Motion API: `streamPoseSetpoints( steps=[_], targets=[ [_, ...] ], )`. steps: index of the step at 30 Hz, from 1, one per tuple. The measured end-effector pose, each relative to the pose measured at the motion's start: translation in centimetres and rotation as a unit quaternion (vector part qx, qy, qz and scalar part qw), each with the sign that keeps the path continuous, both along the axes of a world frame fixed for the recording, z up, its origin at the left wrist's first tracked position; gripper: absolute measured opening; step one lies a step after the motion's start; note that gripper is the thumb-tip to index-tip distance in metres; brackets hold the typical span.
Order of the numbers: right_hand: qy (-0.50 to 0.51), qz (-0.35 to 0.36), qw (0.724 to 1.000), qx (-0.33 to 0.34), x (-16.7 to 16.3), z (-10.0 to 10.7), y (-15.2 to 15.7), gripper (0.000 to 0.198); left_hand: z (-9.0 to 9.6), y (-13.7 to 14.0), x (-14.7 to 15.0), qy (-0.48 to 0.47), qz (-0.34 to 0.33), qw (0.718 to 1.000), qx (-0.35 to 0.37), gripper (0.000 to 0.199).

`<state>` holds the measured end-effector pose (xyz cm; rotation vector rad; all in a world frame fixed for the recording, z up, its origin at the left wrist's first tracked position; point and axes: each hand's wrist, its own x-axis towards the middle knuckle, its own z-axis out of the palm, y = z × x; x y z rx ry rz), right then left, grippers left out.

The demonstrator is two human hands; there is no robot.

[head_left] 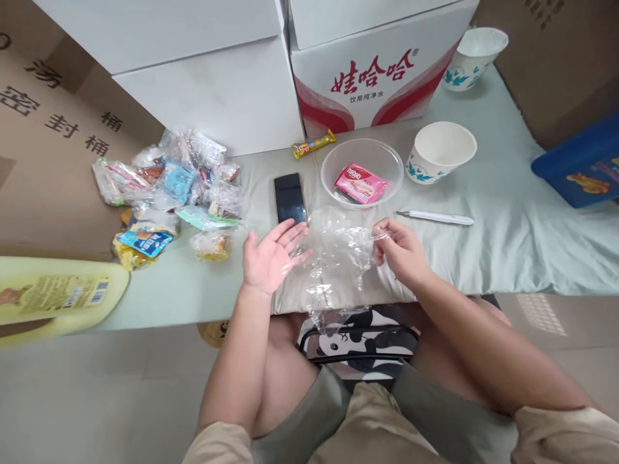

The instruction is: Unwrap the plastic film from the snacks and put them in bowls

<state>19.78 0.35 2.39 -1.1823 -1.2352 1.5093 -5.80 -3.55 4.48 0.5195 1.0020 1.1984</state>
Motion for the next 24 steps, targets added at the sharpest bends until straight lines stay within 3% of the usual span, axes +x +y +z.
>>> streamPoseSetpoints(
  steps=[3, 5, 7, 9, 12, 16, 19, 22, 24],
  targets=[
    [0.041, -0.082, 0.995, -0.049, -0.1, -0.3, 0.6, 0.038, -0.3, -0.6, -0.5, 0.063, -0.079, 0.995, -0.010, 0.115],
    [0.054, -0.100, 0.991, -0.070, -0.1, -0.6, 1.0, 0.038, -0.6, -0.7, -0.6, 0.136, -0.121, 0.982, -0.051, 0.121],
    [0.040, -0.094, 0.991, -0.085, 0.2, -0.7, 1.2, 0.036, -0.9, -0.5, -0.9, 0.175, -0.074, 0.980, -0.063, 0.108],
    [0.020, -0.073, 0.992, -0.101, 0.6, -0.8, 1.2, 0.037, -0.9, -0.1, -1.4, 0.160, 0.029, 0.986, -0.032, 0.101],
    [0.015, -0.054, 0.992, -0.116, 1.2, -0.7, 1.0, 0.046, -1.0, 0.2, -1.9, 0.114, 0.123, 0.986, 0.026, 0.115],
    [0.029, -0.094, 0.990, -0.101, 1.4, -0.7, 0.9, 0.046, -1.4, -0.3, -1.3, 0.146, 0.027, 0.988, -0.031, 0.131],
    [0.013, -0.101, 0.990, -0.094, 1.6, -0.7, 0.6, 0.043, -1.8, -0.6, -1.0, 0.203, -0.010, 0.977, -0.065, 0.115],
    [-0.029, -0.074, 0.992, -0.099, 2.2, -0.6, 0.1, 0.045, -1.8, -0.6, -1.4, 0.254, 0.023, 0.967, 0.002, 0.100],
    [-0.057, -0.058, 0.992, -0.095, 2.8, -0.5, -0.3, 0.050, -1.7, -0.6, -1.6, 0.294, 0.009, 0.955, 0.028, 0.081]
  ],
)
